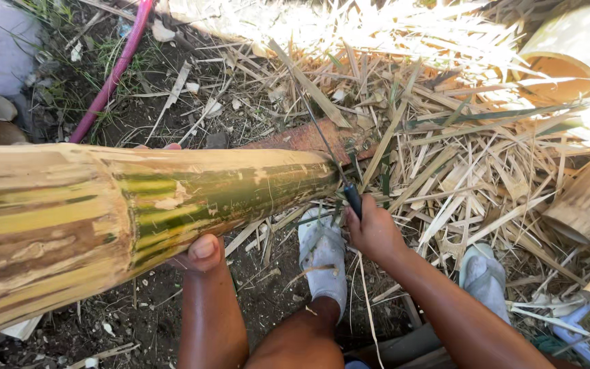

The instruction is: The person uses a knife to peel the outer layer of a bamboo pole. They rotate the pole and continue scraping the surface to remove the green skin.

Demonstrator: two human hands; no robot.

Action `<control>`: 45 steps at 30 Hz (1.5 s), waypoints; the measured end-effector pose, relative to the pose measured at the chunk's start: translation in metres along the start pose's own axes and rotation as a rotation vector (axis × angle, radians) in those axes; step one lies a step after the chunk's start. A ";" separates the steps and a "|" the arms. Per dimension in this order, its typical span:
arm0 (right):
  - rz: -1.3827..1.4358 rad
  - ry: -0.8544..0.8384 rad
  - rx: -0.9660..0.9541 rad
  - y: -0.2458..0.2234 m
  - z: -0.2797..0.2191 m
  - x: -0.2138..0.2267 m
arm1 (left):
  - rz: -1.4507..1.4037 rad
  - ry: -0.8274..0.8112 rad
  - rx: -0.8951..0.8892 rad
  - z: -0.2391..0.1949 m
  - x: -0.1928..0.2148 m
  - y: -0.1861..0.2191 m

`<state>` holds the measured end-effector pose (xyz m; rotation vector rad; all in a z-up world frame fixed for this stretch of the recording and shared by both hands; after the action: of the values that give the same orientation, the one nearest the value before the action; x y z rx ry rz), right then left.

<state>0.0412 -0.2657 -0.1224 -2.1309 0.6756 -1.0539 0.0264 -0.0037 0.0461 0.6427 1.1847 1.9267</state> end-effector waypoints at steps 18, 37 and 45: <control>0.019 0.052 0.176 0.000 -0.009 -0.010 | 1.395 0.024 -0.701 -0.034 0.014 -0.032; 0.003 0.244 0.448 0.031 -0.014 -0.036 | 1.495 0.131 -0.545 -0.061 0.027 -0.040; 0.024 0.170 0.067 0.059 0.034 -0.044 | 0.433 -0.034 -0.175 -0.026 -0.002 0.010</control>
<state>0.0366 -0.2631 -0.2031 -1.9871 0.7324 -1.2369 0.0049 -0.0217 0.0437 0.8876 0.8920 2.3360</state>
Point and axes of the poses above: each hand's wrist, its own z-axis towards the middle knuckle, its own x-axis out of the back of the hand, y = z × x, the point moved 3 cm from there along z, towards the middle knuckle, and after that the axes turned 2 degrees about z, right-handed, at the moved point
